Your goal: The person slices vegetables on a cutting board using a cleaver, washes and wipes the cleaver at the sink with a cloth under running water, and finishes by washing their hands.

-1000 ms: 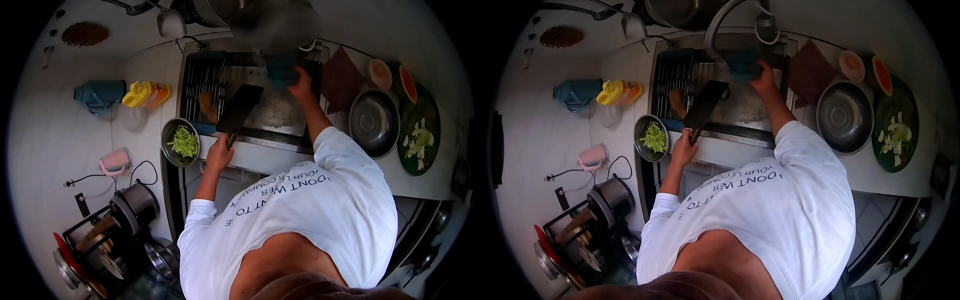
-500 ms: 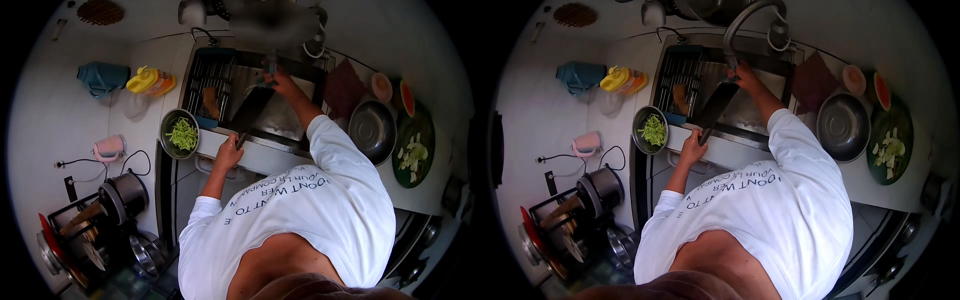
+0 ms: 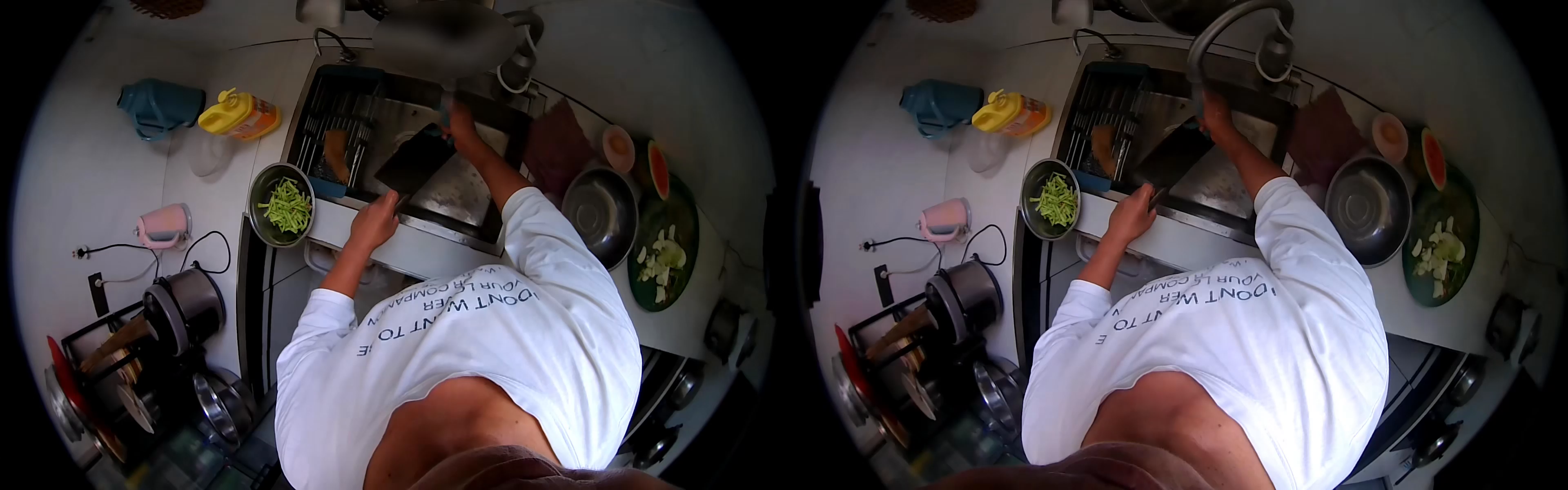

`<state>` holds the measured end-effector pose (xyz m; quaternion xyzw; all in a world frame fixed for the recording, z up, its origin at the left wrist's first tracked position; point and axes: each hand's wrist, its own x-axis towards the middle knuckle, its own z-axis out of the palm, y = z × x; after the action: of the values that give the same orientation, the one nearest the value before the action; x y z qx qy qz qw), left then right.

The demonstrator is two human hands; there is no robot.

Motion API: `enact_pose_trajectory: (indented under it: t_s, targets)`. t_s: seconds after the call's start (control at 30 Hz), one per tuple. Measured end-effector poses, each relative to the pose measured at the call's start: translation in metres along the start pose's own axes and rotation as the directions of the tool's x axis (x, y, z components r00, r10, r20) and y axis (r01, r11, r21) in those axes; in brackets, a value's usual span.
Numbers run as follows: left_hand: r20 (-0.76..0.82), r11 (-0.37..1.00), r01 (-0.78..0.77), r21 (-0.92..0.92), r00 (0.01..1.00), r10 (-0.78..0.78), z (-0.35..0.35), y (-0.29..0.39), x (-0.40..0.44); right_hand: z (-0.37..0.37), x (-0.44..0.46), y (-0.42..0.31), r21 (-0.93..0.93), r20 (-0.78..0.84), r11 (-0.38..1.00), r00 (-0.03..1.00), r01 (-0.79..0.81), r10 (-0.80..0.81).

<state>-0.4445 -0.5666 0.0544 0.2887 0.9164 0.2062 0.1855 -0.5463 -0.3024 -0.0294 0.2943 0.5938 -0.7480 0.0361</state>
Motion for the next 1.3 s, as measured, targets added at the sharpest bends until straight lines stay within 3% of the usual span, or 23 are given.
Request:
enact_pose_trajectory:
  t_s: [0.07, 0.17, 0.3, 0.33, 0.37, 0.43, 0.53, 0.67, 0.77, 0.87, 0.97, 1.07, 1.17, 1.27, 1.3]
  targets:
    - [0.001, 0.998, -0.055, 0.019, 0.998, 0.055, 0.003, 0.0, 0.007, -0.01, 0.03, 0.026, -0.125, 0.017, 0.992, 1.0, 0.003, -0.001]
    - [0.005, 0.994, -0.106, 0.042, 0.994, 0.106, 0.008, -0.002, 0.017, -0.007, 0.019, 0.035, -0.055, 0.155, 0.977, 0.968, 0.206, -0.195]
    - [0.05, 0.987, -0.125, 0.104, 0.991, 0.121, 0.01, 0.002, 0.032, 0.016, -0.028, 0.039, -0.199, 0.302, 0.952, 0.939, 0.233, -0.167]
    - [0.072, 0.984, -0.122, 0.128, 0.991, 0.113, 0.009, 0.003, 0.035, 0.022, -0.035, 0.045, -0.312, 0.395, 0.861, 0.879, 0.403, -0.268]
    - [0.06, 0.981, -0.145, 0.133, 0.989, 0.138, 0.008, 0.003, 0.039, 0.023, -0.042, 0.051, -0.324, 0.497, 0.715, 0.755, 0.62, -0.429]
    - [0.033, 0.971, -0.187, 0.146, 0.982, 0.184, 0.003, 0.002, 0.044, 0.028, -0.067, 0.037, -0.257, 0.687, 0.293, 0.388, 0.921, -0.615]
    - [0.032, 0.958, -0.226, 0.175, 0.974, 0.223, -0.007, 0.0, 0.042, 0.016, -0.083, 0.026, -0.4, 0.781, 0.04, 0.364, 0.916, -0.507]
    - [0.008, 0.962, -0.207, 0.176, 0.978, 0.209, -0.004, -0.006, 0.039, -0.001, -0.052, 0.027, -0.6, 0.756, -0.129, 0.507, 0.789, -0.414]
    - [-0.019, 0.965, -0.215, 0.152, 0.975, 0.22, -0.009, -0.006, 0.031, -0.031, -0.015, 0.022, -0.729, 0.651, -0.065, 0.662, 0.681, -0.371]
    - [-0.053, 0.954, -0.275, 0.116, 0.958, 0.283, -0.009, -0.007, 0.026, -0.056, 0.035, 0.048, -0.703, 0.622, 0.091, 0.672, 0.705, -0.403]
    - [-0.091, 0.944, -0.316, 0.099, 0.942, 0.324, -0.01, -0.003, 0.023, -0.046, 0.03, 0.031, -0.761, 0.467, 0.336, 0.828, 0.555, -0.311]
    - [-0.019, 0.96, -0.257, 0.116, 0.965, 0.26, -0.011, -0.003, 0.026, -0.01, -0.01, -0.005, -0.79, 0.61, -0.013, 0.784, 0.612, -0.113]
    - [0.001, 0.966, -0.235, 0.113, 0.972, 0.236, -0.013, -0.002, 0.031, 0.023, -0.034, 0.027, -0.498, 0.65, 0.231, 0.536, 0.836, -0.538]
    - [-0.001, 0.961, -0.25, 0.114, 0.968, 0.252, -0.009, -0.006, 0.035, 0.043, -0.068, 0.018, -0.305, 0.681, 0.493, 0.549, 0.815, -0.485]
    - [0.009, 0.96, -0.254, 0.121, 0.967, 0.255, -0.008, -0.008, 0.035, 0.047, -0.066, 0.023, -0.257, 0.728, 0.453, 0.479, 0.853, -0.489]
